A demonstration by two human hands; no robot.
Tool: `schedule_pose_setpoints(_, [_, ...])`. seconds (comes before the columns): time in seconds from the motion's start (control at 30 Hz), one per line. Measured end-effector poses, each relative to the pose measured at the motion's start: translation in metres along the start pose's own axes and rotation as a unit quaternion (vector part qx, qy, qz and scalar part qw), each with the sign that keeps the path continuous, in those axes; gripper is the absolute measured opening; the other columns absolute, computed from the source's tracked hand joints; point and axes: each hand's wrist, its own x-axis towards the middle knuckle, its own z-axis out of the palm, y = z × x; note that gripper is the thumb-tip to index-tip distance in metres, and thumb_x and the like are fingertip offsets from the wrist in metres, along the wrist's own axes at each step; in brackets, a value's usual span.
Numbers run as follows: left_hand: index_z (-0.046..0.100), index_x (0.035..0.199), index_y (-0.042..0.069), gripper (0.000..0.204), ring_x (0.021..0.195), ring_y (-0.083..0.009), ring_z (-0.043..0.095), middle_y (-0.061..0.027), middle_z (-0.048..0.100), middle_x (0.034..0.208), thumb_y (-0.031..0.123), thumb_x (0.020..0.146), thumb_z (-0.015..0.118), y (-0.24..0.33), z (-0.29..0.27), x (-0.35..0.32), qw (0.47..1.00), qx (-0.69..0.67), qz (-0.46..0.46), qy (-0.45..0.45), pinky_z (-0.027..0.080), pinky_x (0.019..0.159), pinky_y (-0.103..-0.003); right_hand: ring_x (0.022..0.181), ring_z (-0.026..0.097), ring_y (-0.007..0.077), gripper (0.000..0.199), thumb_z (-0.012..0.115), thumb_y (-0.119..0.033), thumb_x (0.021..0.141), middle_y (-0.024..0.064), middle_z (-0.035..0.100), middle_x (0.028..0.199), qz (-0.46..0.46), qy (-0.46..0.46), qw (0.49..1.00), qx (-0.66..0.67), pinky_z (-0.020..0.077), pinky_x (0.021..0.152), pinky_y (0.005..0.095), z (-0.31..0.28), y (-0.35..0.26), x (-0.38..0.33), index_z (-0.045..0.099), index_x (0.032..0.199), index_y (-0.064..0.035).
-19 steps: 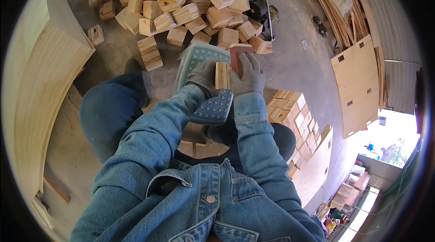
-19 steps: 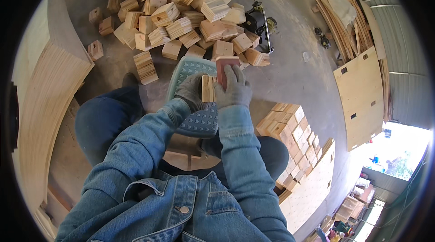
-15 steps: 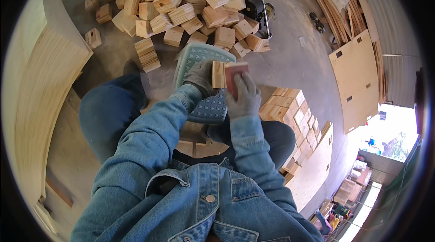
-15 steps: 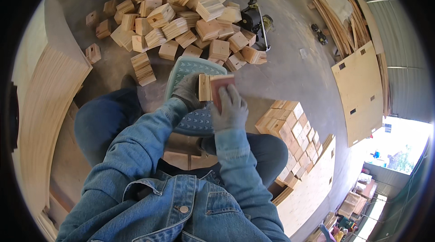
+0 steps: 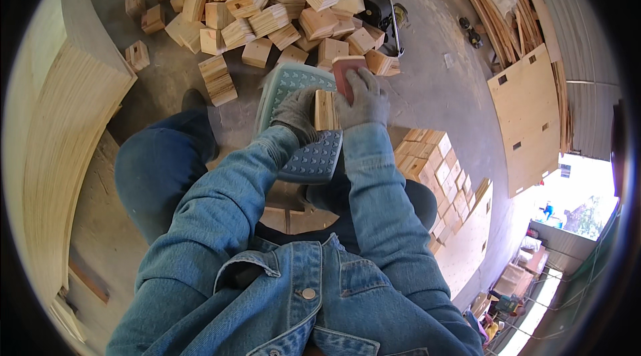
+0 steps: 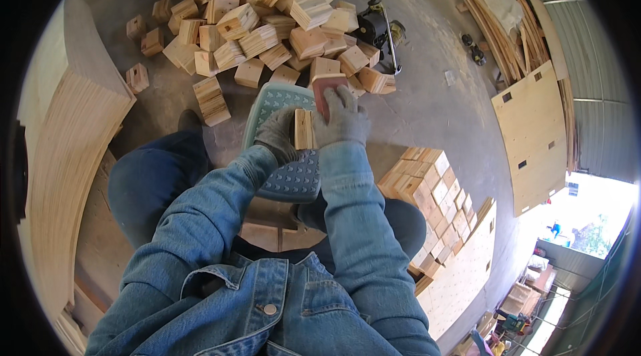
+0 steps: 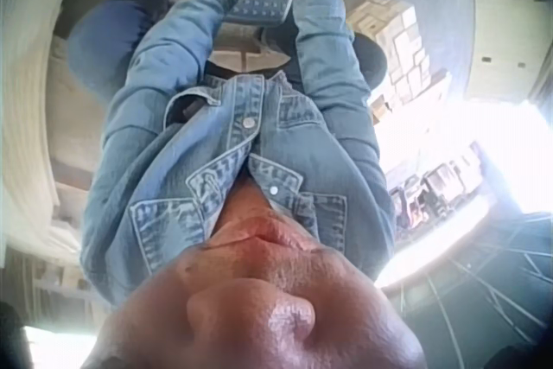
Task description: The person sits on a low stool and sands small wooden blocks one at a time using a sanding block. They pick up each block, rub all sides, and place the finished pieces into a nearby stack.
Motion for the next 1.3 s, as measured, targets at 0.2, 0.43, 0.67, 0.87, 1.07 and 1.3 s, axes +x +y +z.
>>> schedule_pose_setpoints(0.2, [0.051, 0.141, 0.014, 0.089, 0.130, -0.0371, 0.056, -0.0160, 0.059, 0.134, 0.027, 0.064, 0.094, 0.000, 0.002, 0.001, 1.000, 0.005, -0.015, -0.008, 0.044, 0.115, -0.043, 0.132, 0.056, 0.0389, 0.063, 0.081, -0.034, 0.082, 0.0090, 0.055, 0.153, 0.016, -0.016, 1.000, 0.012, 0.0465, 0.112, 0.0489, -0.003, 0.001, -0.011, 0.066, 0.141, -0.0189])
schedule_pose_setpoints(0.43, [0.054, 0.138, 0.011, 0.083, 0.128, -0.0361, 0.058, -0.0170, 0.062, 0.131, 0.033, 0.068, 0.092, 0.002, 0.000, 0.006, 0.999, -0.004, 0.027, -0.022, 0.044, 0.114, -0.043, 0.125, 0.058, 0.0392, 0.062, 0.084, -0.027, 0.077, 0.0114, 0.058, 0.147, -0.051, 0.022, 0.998, 0.021, 0.0466, 0.108, 0.0528, -0.024, -0.005, -0.127, 0.068, 0.137, -0.0175])
schedule_pose_setpoints(0.67, [0.055, 0.138, 0.012, 0.081, 0.125, -0.0364, 0.060, -0.0167, 0.064, 0.128, 0.035, 0.068, 0.091, 0.002, 0.001, 0.003, 1.000, 0.008, 0.019, -0.011, 0.045, 0.112, -0.044, 0.125, 0.059, 0.0385, 0.057, 0.083, -0.024, 0.075, 0.0108, 0.060, 0.144, -0.059, 0.046, 0.997, 0.036, 0.0481, 0.106, 0.0521, -0.019, -0.002, -0.106, 0.071, 0.131, -0.0170])
schedule_pose_setpoints(0.87, [0.055, 0.138, 0.013, 0.084, 0.125, -0.0378, 0.059, -0.0172, 0.063, 0.130, 0.036, 0.066, 0.092, 0.000, 0.004, 0.000, 0.999, 0.016, 0.023, 0.022, 0.045, 0.113, -0.045, 0.132, 0.057, 0.0352, 0.058, 0.083, -0.028, 0.079, 0.0092, 0.060, 0.147, 0.015, -0.012, 1.000, 0.023, 0.0477, 0.110, 0.0470, -0.007, -0.008, -0.003, 0.070, 0.134, -0.0180])
schedule_pose_setpoints(1.07, [0.055, 0.138, 0.012, 0.087, 0.126, -0.0380, 0.059, -0.0171, 0.063, 0.130, 0.032, 0.063, 0.094, -0.004, 0.001, 0.004, 1.000, 0.007, 0.003, -0.002, 0.047, 0.111, -0.045, 0.131, 0.058, 0.0361, 0.058, 0.082, -0.031, 0.080, 0.0089, 0.059, 0.149, 0.005, -0.003, 1.000, 0.025, 0.0466, 0.112, 0.0463, -0.003, -0.003, -0.003, 0.070, 0.135, -0.0183])
schedule_pose_setpoints(1.3, [0.052, 0.141, 0.017, 0.085, 0.133, -0.0368, 0.054, -0.0168, 0.059, 0.136, 0.034, 0.067, 0.090, 0.007, -0.006, 0.010, 0.997, -0.036, -0.004, -0.075, 0.042, 0.117, -0.044, 0.126, 0.056, 0.0393, 0.057, 0.081, -0.029, 0.078, 0.0078, 0.056, 0.149, -0.052, 0.025, 0.998, 0.031, 0.0469, 0.107, 0.0524, -0.021, 0.001, -0.128, 0.070, 0.134, -0.0188])
